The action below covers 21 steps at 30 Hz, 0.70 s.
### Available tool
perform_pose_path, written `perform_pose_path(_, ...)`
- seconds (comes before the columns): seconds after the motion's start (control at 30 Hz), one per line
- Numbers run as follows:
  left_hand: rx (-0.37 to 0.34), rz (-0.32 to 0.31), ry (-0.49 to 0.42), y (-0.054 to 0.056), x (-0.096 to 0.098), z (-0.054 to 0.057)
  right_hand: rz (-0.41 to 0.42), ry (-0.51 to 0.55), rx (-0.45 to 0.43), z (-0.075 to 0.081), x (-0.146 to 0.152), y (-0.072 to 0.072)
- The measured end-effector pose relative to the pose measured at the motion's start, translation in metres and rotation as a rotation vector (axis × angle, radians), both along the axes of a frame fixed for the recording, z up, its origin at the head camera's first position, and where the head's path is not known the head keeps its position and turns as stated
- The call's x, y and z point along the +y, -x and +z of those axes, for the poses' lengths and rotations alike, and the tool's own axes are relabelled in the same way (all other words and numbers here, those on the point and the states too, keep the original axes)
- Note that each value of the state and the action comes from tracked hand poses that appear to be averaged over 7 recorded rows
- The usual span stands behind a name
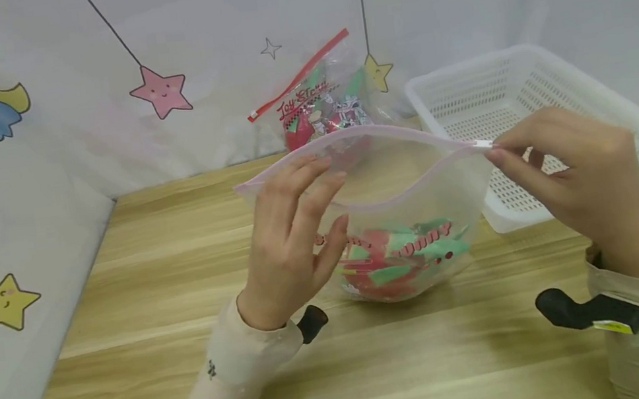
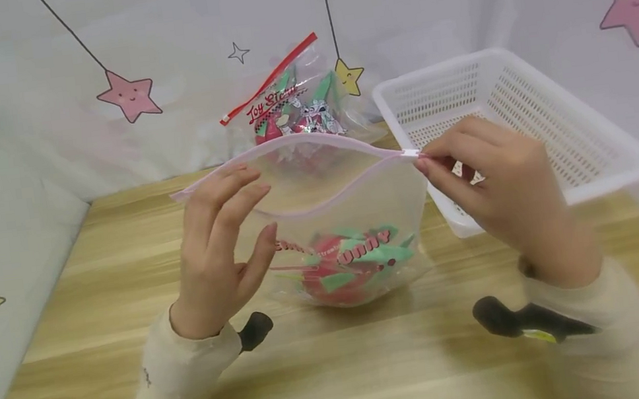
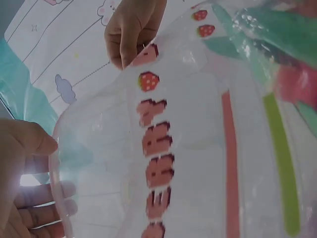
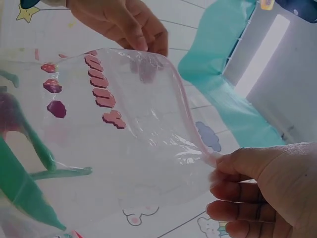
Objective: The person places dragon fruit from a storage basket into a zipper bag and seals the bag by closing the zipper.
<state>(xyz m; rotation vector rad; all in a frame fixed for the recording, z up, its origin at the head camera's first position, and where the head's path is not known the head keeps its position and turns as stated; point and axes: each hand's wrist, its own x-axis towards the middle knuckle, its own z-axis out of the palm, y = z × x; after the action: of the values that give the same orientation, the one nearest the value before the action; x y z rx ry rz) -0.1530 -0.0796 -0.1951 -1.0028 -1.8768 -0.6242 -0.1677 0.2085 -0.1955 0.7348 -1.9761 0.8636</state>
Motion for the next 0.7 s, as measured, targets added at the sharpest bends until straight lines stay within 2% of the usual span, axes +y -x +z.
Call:
perform_pose_path(0.13,0.054,-0.036,0.045,-0.002,0.019,0.004,-0.013,-0.029,0.021,0.001,-0.002,-0.004)
perform_pose_path(0.27,0.108,-0.031,0.133,-0.003,0.036,0.01,-0.042,-0.057,0.038,0.002,-0.004,-0.008)
perform_pose_path(0.53,0.169,0.091,0.314,0.004,0.054,0.021,-0.026,-0.057,0.096,0.002,-0.009,-0.013)
perform_pose_path(0.7,0.229,0.125,0.34,0.013,0.06,0.026,0.012,-0.071,0.138,-0.001,-0.009,-0.013)
